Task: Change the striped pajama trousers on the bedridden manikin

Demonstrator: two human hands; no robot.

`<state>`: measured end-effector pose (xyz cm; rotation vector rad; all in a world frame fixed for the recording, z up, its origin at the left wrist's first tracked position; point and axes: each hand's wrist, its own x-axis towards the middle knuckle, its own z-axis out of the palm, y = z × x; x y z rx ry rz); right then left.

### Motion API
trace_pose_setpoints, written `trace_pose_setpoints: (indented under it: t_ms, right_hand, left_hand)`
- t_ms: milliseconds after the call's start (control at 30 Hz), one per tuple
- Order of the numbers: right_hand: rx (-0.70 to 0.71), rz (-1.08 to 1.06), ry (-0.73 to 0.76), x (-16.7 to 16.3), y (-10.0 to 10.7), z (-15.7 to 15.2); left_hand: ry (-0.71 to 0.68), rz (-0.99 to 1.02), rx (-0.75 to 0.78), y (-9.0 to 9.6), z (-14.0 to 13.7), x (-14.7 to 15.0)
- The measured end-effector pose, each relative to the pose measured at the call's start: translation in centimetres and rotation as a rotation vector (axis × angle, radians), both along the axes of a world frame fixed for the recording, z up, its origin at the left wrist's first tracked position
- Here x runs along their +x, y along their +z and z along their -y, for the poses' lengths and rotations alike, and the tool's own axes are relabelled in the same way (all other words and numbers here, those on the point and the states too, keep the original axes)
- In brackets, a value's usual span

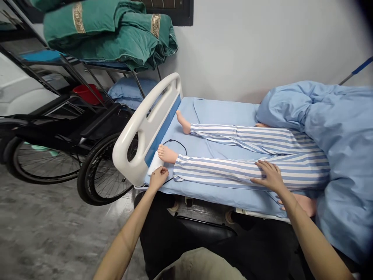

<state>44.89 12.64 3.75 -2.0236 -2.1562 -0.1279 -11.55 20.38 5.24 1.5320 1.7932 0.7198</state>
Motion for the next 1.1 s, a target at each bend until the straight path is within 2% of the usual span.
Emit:
trace_pose_setpoints:
  t_ms: [67, 167, 267, 333, 467, 533, 600, 733, 867, 967, 1033, 1100]
  right_hand:
    - [0.025, -0.011, 0.002, 0.1, -0.3, 0.0]
    - [0.035, -0.02, 0.006, -0.1, -0.3, 0.1]
    - [0.025, -0.02, 0.002, -0.2, 0.1, 0.1]
    - [0.007, -0.025, -0.001, -0.2, 0.4, 0.1]
    - [-0.034, -0.044, -0.027, -1.7, 1.5, 0.2]
    - [-0.027, -0.062, -0.029, -4.2, 2.4, -0.2]
    - [-0.022, -0.117, 0.038, -8.2, 3.4, -1.1]
    - [-0.099, -0.329, 0.318, -19.2, 4.8, -5.5]
    - [-0.166, -0.46, 0.437, -30.0, 4.9, -11.3]
    - [-0.29, -0.37, 0.461, -35.6, 4.3, -14.2]
    - [-0.39, -0.249, 0.425, -37.6, 3.9, -15.0]
    - [-0.439, -0.136, 0.355, -38.4, 3.5, -14.8]
  left_hand:
    - [-0.048, -0.094, 0.096, 0.3, 0.9, 0.5]
    - [-0.252, -0.147, 0.258, 0.9, 1.1, 3.2]
    - [-0.511, -0.239, 0.432, 1.6, -0.2, 6.8]
    - [-0.619, -0.35, 0.496, 1.9, -1.6, 8.4]
    - [-0.65, -0.495, 0.484, 1.4, -3.9, 9.3]
    - [-0.66, -0.462, 0.473, 0.6, -4.3, 9.3]
    - [-0.654, -0.376, 0.491, -0.3, -3.9, 9.7]
    - [-0.532, -0.145, 0.557, -1.2, -1.4, 10.5]
    - [-0.206, 0.078, 0.556, -2.0, 1.9, 8.8]
    - [0.052, 0.318, 0.361, -3.3, 3.4, 6.3]
    - [0.22, 0.519, 0.184, -4.2, 3.3, 5.1]
    - [0.334, 0.682, 0.069, -4.8, 2.4, 4.8]
